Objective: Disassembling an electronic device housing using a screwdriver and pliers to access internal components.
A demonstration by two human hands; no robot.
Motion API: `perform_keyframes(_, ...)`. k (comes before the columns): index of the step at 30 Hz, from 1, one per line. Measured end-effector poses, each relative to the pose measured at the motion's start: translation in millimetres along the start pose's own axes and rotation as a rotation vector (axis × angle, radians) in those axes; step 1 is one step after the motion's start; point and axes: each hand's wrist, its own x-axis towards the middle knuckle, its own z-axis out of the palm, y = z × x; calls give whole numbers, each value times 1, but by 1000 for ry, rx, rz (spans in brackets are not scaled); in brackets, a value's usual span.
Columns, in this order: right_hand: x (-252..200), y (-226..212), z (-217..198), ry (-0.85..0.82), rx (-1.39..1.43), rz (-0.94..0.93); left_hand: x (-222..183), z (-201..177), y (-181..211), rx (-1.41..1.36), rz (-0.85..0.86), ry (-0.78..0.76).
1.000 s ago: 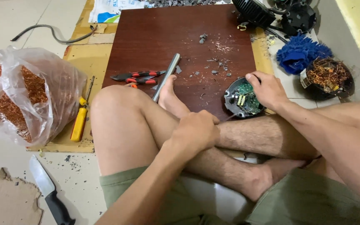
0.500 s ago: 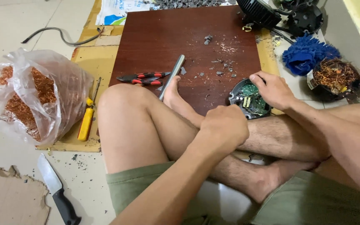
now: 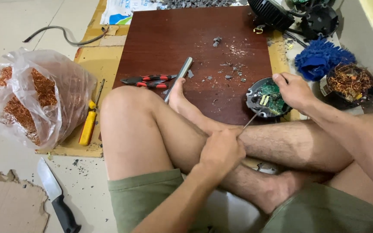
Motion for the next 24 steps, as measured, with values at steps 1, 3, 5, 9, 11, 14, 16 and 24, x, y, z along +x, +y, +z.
perform_keyframes(1, 2, 0, 0, 7, 5, -10, 1, 2, 1, -9, -41, 4)
perform_keyframes(3, -2, 8, 3, 13, 10, -4, 1, 4, 6, -16, -80, -8)
perform_keyframes(5, 0, 8, 7, 26, 16, 20, 1, -6, 14, 88, -86, -42)
perform_keyframes(9, -36, -39, -1, -11, 5, 8, 31, -22, 49, 334, -189, -84)
perform_keyframes(11, -50, -55, -7, -38, 25, -31, 44, -18, 66, 296, -286, -58)
perform_keyframes(14, -36, -45, -4, -50, 11, -5, 30, -2, 43, 388, -44, -16)
perform_keyframes(16, -29, -37, 1, -49, 3, -6, 1, 10, 24, 303, -67, 34)
perform_keyframes(24, -11, 1, 17, 46, 114, 180, -22, 28, 16, -76, -120, 125)
